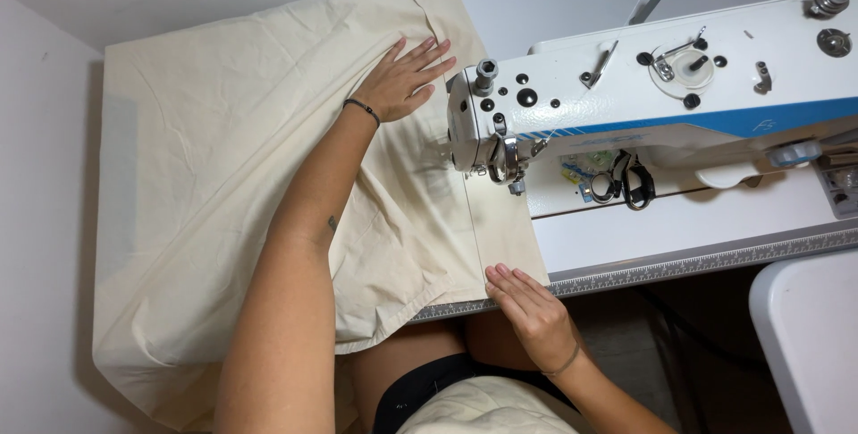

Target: Sewing a seam on fabric using an industrial machine, trimming threads with scissors, and organizing a stack of small tags.

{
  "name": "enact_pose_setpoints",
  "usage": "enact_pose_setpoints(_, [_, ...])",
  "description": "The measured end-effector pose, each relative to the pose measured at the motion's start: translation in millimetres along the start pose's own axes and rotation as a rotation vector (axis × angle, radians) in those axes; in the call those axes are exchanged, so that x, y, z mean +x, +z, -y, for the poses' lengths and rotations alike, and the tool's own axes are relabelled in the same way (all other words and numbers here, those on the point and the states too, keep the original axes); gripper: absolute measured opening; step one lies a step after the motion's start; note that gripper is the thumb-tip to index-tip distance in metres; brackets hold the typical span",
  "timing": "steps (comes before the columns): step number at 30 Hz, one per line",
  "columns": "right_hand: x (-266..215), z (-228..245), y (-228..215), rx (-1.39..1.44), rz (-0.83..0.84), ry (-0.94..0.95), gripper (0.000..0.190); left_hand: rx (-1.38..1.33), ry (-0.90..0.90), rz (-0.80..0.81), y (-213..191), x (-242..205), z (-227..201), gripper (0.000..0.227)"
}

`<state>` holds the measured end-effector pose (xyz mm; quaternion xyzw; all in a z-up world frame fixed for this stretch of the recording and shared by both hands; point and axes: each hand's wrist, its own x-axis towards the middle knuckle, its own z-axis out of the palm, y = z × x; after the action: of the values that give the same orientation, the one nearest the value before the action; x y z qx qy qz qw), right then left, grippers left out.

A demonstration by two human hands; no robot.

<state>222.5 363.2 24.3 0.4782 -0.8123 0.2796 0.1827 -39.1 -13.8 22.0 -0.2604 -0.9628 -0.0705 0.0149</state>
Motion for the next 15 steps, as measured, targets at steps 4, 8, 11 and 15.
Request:
enact_pose_setpoints(4, [6.9,-5.5,0.0,0.016,0.03,0.012,0.026,0.012,0.005,0.006,0.2,4.1,9.2,0.057])
enact_pose_setpoints(8, [12.8,-12.6,3.4,0.035,0.052,0.014,0.025,0.03,0.009,-0.016,-0.9,9.1,18.0,0.058])
enact_pose_setpoints(11, [16.9,-15.5,7.2,0.038,0.052,0.012,0.025,0.031,0.007,-0.01,1.3,11.6,25.3,0.058])
enact_pose_setpoints(15, [24.2,-21.8,10.6,0.041,0.065,0.022,0.025,0.053,0.025,-0.051,5.8,19.4,38.3,0.059])
